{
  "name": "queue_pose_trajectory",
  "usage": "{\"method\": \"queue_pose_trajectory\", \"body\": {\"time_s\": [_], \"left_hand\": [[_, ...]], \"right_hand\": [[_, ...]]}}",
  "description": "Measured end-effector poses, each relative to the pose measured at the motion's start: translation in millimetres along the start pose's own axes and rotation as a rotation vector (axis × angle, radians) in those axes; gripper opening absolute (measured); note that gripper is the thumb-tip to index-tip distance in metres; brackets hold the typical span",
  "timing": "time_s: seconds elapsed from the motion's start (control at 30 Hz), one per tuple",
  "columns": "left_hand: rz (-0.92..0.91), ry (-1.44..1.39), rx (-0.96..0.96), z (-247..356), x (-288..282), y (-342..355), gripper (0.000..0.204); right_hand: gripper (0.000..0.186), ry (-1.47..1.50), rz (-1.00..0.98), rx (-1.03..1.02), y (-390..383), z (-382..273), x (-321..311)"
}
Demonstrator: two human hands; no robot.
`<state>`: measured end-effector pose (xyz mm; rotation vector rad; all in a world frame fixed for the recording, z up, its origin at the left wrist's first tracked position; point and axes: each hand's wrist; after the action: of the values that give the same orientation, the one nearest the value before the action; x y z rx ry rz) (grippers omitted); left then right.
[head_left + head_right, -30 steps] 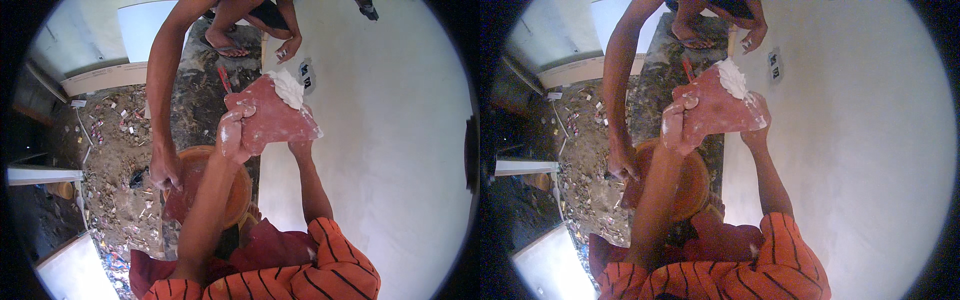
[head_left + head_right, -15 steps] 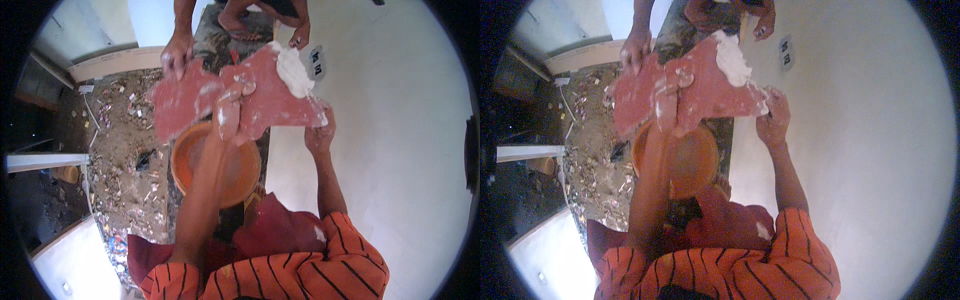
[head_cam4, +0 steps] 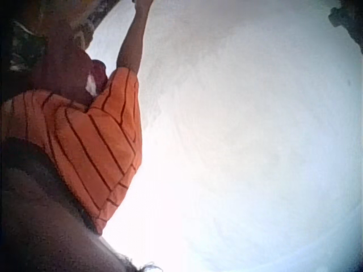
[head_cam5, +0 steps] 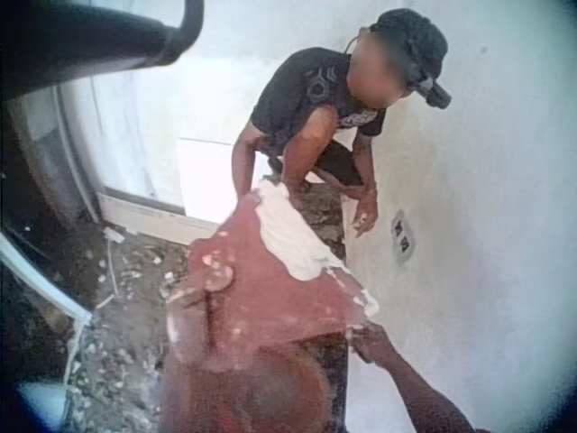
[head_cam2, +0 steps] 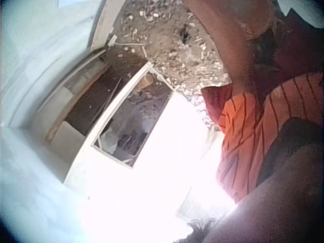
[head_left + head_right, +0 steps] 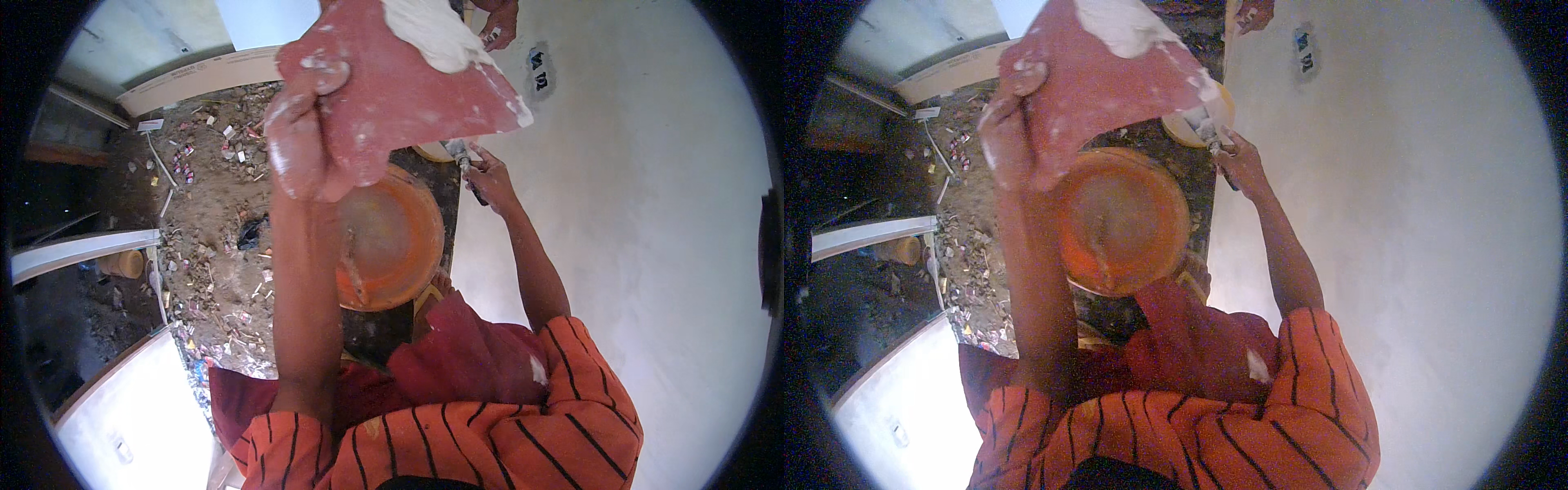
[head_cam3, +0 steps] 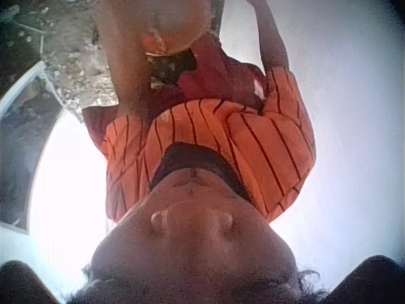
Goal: The person scoops white plaster from a bucket onto a hawk and applies it to the ceiling using a trowel. They repeatedly smooth the surface along the ceiling edge while standing on a wooden plank.
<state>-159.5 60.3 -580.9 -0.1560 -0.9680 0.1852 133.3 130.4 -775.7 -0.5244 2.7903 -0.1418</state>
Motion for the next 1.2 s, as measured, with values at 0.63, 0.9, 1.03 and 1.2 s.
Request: {"method": "queue_pose_trajectory", "body": {"time_s": [0.63, 0.9, 1.03, 1.2], "left_hand": [[-0.100, -0.106, 0.149, 46, -40, -25, 0.051], [-0.285, -0.264, 0.172, 15, -63, -7, 0.041], [-0.228, -0.185, 0.273, 25, -78, -8, 0.039], [-0.145, -0.073, 0.340, 44, -66, -14, 0.041]], "right_hand": [[0.047, -0.314, -0.082, -0.144, -105, -33, 37], [0.032, -0.358, -0.028, -0.305, -117, -92, 53], [0.030, -0.480, -0.317, -0.431, -108, -121, 86], [0.035, -0.645, -0.825, -0.514, -108, -87, 151]]}}
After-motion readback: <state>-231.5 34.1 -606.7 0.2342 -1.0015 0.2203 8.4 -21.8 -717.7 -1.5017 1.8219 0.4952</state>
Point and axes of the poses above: each hand's wrist, its own y-axis towards the middle knuckle, its own x-axis out of the palm, z = x × y, and after that the axes turned 14 degrees about -x, right-handed
